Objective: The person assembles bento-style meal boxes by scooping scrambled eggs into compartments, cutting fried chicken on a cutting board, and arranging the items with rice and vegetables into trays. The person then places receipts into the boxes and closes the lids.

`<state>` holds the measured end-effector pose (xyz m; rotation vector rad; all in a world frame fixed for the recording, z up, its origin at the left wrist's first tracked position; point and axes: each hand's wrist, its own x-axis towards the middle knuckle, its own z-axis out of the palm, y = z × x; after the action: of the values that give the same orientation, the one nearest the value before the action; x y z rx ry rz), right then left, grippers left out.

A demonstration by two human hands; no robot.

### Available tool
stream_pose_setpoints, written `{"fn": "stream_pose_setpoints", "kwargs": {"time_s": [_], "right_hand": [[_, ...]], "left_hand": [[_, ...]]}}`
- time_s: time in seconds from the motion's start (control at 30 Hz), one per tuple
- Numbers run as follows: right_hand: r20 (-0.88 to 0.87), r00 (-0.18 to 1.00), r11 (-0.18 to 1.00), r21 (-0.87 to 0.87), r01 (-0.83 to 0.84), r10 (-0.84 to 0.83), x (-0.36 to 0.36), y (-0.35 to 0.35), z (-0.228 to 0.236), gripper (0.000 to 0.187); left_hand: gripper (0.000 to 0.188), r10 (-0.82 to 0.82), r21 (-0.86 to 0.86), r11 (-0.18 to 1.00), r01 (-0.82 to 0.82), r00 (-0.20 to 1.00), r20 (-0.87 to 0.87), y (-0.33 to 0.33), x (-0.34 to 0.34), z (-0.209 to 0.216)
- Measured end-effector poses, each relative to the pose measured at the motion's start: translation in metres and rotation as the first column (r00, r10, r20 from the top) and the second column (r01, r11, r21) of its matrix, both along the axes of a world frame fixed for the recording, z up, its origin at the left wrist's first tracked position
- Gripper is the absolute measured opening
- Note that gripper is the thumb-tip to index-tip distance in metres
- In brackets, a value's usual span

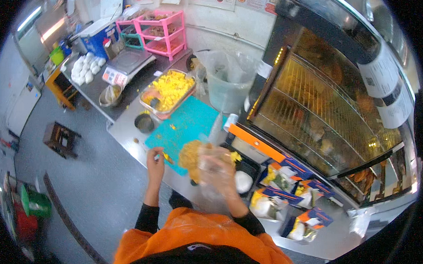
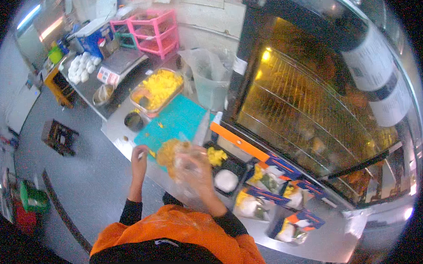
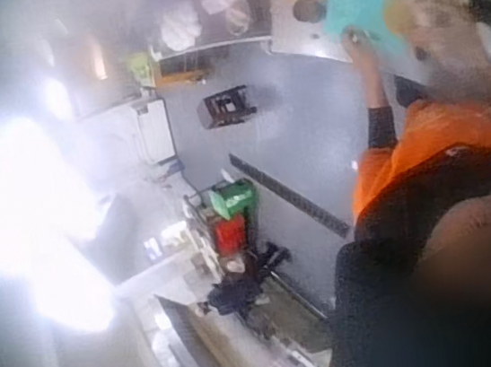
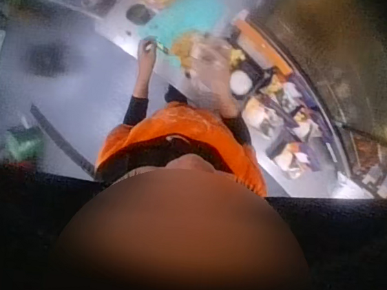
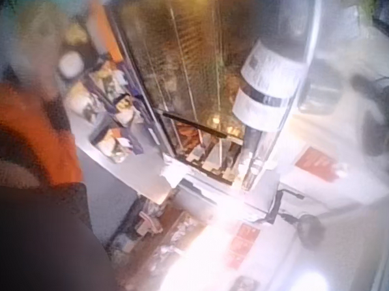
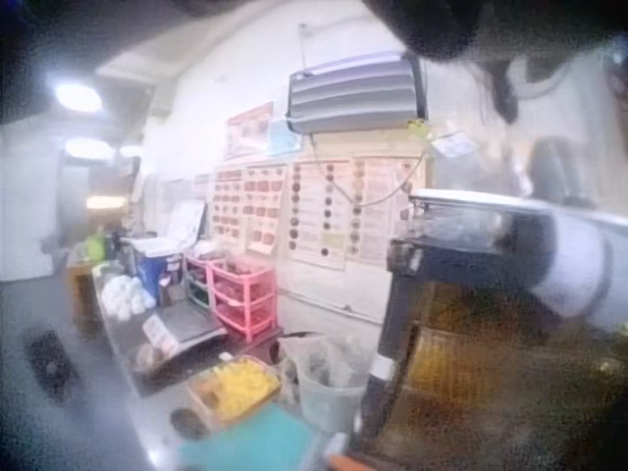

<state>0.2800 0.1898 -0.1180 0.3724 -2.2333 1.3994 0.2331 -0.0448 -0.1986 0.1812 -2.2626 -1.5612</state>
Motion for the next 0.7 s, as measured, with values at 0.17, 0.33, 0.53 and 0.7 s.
{"fn": "stream_pose_setpoints", "kwargs": {"time_s": [0.17, 0.33, 0.53, 0.7], "right_hand": [[0.091, 0.993, 0.945, -0.325, -0.037, 0.071, -0.133, -0.112, -0.091, 0.036], [-0.011, 0.886, 0.739, 0.547, 0.393, -0.463, -0.102, -0.104, -0.11, 0.037], [0.383, 0.31, 0.46, 0.856, 0.237, -0.87, -0.073, -0.127, -0.137, 0.045], [0.218, 0.339, 0.308, 0.921, 0.24, -0.915, -0.086, -0.122, -0.146, 0.05]], "left_hand": [[0.035, -0.343, -0.254, 0.908, 0.333, 0.939, 0.007, -0.046, -0.084, -0.022], [0.069, -0.676, -0.566, 0.602, 0.563, 0.737, 0.014, -0.041, -0.158, -0.015], [0.085, -0.744, -0.406, 0.044, 0.913, 0.301, 0.596, -0.006, -0.227, -0.015], [0.084, -0.647, -0.876, 0.06, 0.479, 0.687, 0.331, 0.001, -0.25, -0.014]]}}
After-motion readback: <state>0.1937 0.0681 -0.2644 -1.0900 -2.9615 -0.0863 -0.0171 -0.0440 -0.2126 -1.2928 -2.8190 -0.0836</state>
